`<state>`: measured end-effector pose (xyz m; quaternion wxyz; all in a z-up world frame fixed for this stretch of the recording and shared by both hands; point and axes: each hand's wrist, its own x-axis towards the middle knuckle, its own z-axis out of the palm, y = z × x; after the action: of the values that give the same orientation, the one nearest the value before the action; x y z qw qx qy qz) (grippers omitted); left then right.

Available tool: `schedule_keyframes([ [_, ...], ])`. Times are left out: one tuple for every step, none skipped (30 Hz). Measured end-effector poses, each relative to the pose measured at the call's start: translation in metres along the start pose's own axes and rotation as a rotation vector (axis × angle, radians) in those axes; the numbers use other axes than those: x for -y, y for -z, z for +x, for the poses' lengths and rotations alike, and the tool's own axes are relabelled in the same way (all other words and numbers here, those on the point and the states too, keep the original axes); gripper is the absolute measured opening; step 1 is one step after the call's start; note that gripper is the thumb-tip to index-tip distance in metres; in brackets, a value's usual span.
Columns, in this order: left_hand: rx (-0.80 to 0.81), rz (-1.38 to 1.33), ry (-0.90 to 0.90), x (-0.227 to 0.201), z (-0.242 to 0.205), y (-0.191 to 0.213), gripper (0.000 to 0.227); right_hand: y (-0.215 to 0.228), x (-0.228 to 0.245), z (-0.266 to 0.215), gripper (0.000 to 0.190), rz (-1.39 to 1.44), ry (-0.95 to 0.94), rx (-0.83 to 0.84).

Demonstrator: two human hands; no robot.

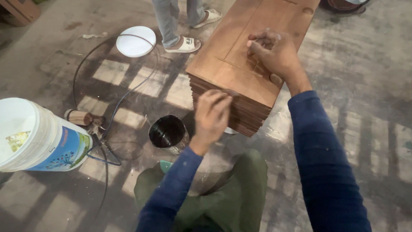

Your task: The person kneels on the workshop floor and applies a dark stain or finish to the edges of stacked wooden door panels, dabbing the applicator into a black container of liquid and rubbing it along the panel edges one panel at a time. They work around the stack and reposition panels as they go.

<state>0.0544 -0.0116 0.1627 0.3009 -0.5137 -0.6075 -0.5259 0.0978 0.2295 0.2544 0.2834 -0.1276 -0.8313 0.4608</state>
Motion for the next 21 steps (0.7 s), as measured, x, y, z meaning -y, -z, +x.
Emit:
schedule_keyframes([
  [0.002, 0.001, 0.005, -0.008, -0.001, -0.003, 0.033, 0.0, -0.004, 0.0, 0.023, 0.001, -0.004, 0.003],
  [0.05, -0.045, -0.042, -0.016, -0.002, -0.006, 0.036, -0.001, -0.007, 0.0, 0.023, -0.045, 0.025, 0.003],
  [0.095, -0.093, -0.095, -0.024, -0.001, -0.011, 0.04, 0.001, -0.009, 0.002, 0.024, -0.094, 0.06, -0.003],
  [0.094, -0.095, -0.097, -0.032, -0.002, -0.016, 0.04, 0.001, -0.009, 0.003, 0.024, -0.096, 0.06, -0.005],
  [0.134, -0.132, -0.119, -0.04, -0.004, -0.021, 0.039, 0.001, -0.01, 0.003, 0.024, -0.047, 0.043, 0.0],
  [0.175, -0.169, -0.14, -0.048, -0.006, -0.026, 0.038, 0.001, -0.01, 0.003, 0.023, 0.001, 0.027, 0.004],
  [0.172, -0.169, -0.137, -0.05, -0.006, -0.026, 0.038, 0.0, -0.011, 0.003, 0.023, -0.001, 0.025, 0.008],
  [0.177, -0.165, -0.14, -0.053, -0.006, -0.026, 0.038, 0.0, -0.011, 0.003, 0.023, 0.003, 0.02, 0.006],
  [0.181, -0.161, -0.144, -0.055, -0.005, -0.027, 0.038, 0.001, -0.012, 0.003, 0.024, 0.006, 0.015, 0.004],
  [0.179, -0.162, -0.141, -0.051, -0.005, -0.023, 0.038, 0.001, -0.011, 0.003, 0.024, 0.004, 0.014, 0.007],
  [0.211, -0.162, -0.16, -0.047, -0.004, -0.019, 0.041, 0.001, -0.01, 0.002, 0.023, -0.008, 0.03, 0.005],
  [0.244, -0.161, -0.178, -0.043, -0.003, -0.014, 0.043, 0.001, -0.01, 0.001, 0.023, -0.02, 0.046, 0.002],
  [0.245, -0.16, -0.179, -0.039, -0.004, -0.013, 0.043, 0.0, -0.01, 0.002, 0.023, -0.018, 0.047, 0.002],
  [0.203, -0.113, -0.13, -0.035, -0.006, -0.012, 0.042, 0.0, -0.01, 0.003, 0.023, 0.006, 0.041, 0.0],
  [0.164, -0.068, -0.082, -0.032, -0.007, -0.01, 0.041, 0.0, -0.011, 0.002, 0.023, 0.03, 0.031, -0.004],
  [0.168, -0.069, -0.084, -0.032, -0.008, -0.012, 0.041, 0.0, -0.011, 0.002, 0.023, 0.033, 0.03, -0.007],
  [0.185, -0.071, -0.112, -0.031, -0.01, -0.015, 0.041, 0.0, -0.011, 0.002, 0.023, 0.026, 0.043, -0.004],
  [0.201, -0.074, -0.14, -0.031, -0.011, -0.017, 0.042, -0.001, -0.011, 0.002, 0.023, 0.018, 0.055, 0.0],
  [0.201, -0.074, -0.139, -0.037, -0.012, -0.021, 0.042, 0.0, -0.01, 0.002, 0.023, 0.018, 0.055, 0.0],
  [0.194, -0.106, -0.147, -0.042, -0.012, -0.024, 0.041, 0.0, -0.008, 0.001, 0.023, -0.01, 0.047, -0.004],
  [0.183, -0.138, -0.155, -0.048, -0.011, -0.029, 0.04, 0.001, -0.006, 0.002, 0.023, -0.041, 0.04, -0.009],
])
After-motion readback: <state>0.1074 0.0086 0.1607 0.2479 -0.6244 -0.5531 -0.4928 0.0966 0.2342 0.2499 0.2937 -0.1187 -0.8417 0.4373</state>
